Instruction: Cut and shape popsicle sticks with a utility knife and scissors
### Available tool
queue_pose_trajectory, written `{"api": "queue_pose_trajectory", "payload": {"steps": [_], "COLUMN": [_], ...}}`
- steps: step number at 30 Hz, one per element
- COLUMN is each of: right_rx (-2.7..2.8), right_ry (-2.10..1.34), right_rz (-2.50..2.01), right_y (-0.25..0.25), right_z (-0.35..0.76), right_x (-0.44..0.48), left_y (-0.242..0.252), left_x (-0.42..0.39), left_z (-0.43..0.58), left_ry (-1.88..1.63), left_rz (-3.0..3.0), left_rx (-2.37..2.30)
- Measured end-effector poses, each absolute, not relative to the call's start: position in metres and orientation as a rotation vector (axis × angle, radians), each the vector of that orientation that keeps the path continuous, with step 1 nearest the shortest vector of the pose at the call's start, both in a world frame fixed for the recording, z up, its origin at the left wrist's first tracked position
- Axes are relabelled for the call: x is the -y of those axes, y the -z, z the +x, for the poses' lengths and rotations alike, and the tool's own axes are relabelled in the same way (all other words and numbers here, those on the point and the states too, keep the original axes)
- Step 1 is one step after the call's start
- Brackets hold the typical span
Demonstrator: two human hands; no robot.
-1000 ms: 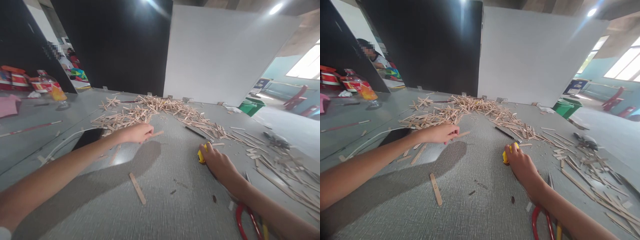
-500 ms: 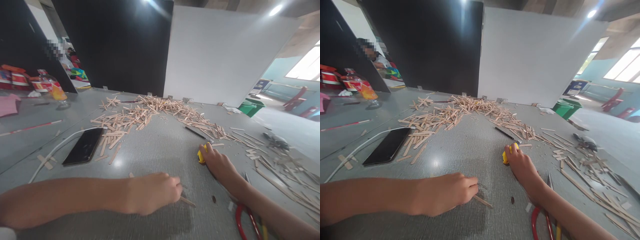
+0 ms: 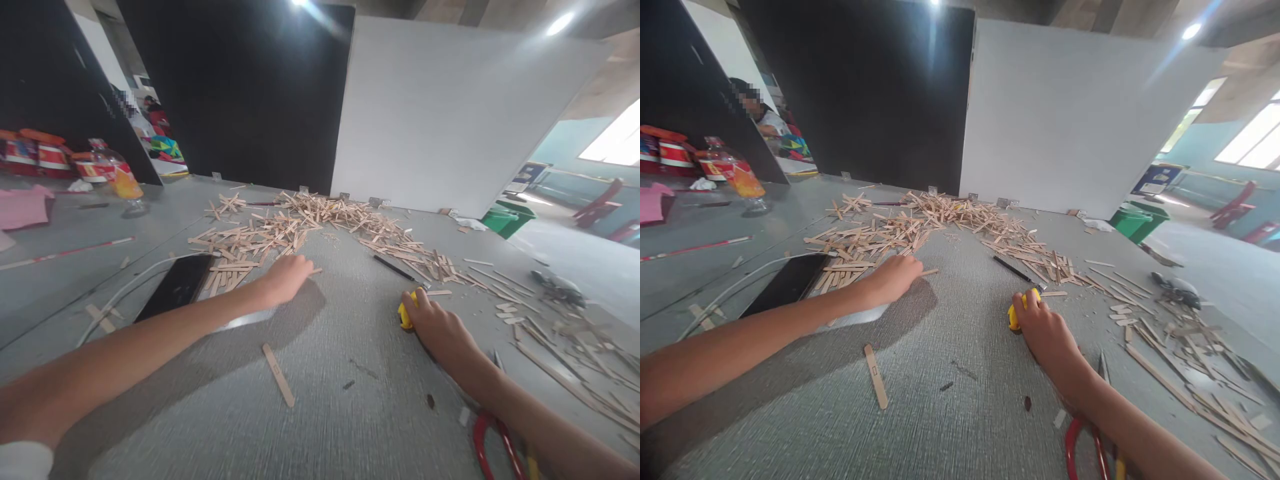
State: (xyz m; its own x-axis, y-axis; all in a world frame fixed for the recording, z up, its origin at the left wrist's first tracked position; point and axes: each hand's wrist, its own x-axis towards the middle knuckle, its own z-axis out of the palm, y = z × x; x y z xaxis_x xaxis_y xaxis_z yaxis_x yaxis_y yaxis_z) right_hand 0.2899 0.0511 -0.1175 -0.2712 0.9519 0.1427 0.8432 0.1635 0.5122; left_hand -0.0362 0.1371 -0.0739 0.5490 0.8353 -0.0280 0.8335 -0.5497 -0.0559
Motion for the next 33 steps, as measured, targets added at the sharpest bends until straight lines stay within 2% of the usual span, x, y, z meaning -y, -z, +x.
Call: {"api": "queue_pose_trajectory", "payload": {"steps": [5,9,18,27,33], "right_rx": [-2.224,-2.218,-2.245,-2.182,-2.185], "right_ry": [-0.757,-0.771,-0.757,-0.695,-0.689], "right_rz": [1.756,1.753,1.766,1.942,1.922], "right_y": [0.117,0.116,0.115,0.119,0.116], "right_z": [0.290,0.290,0.289,0.289,0.289], "right_x": [-0.051,-0.051,-0.049,-0.049,-0.048], "left_y": [0.063,0.059,0.074,0.076,0.070], "left_x": [-0.162,-0.154,-0.066,-0.152,-0.180], "left_z": [-0.060,-0.051,0.050,0.109,0.118], "left_ry": [-0.021,0.031,0.009,-0.049,0.075], "left_rz": [-2.594,-2.635,-3.052,-2.932,-2.818], "left_rx": [1.701,1.705,1.141,1.309,1.506]}}
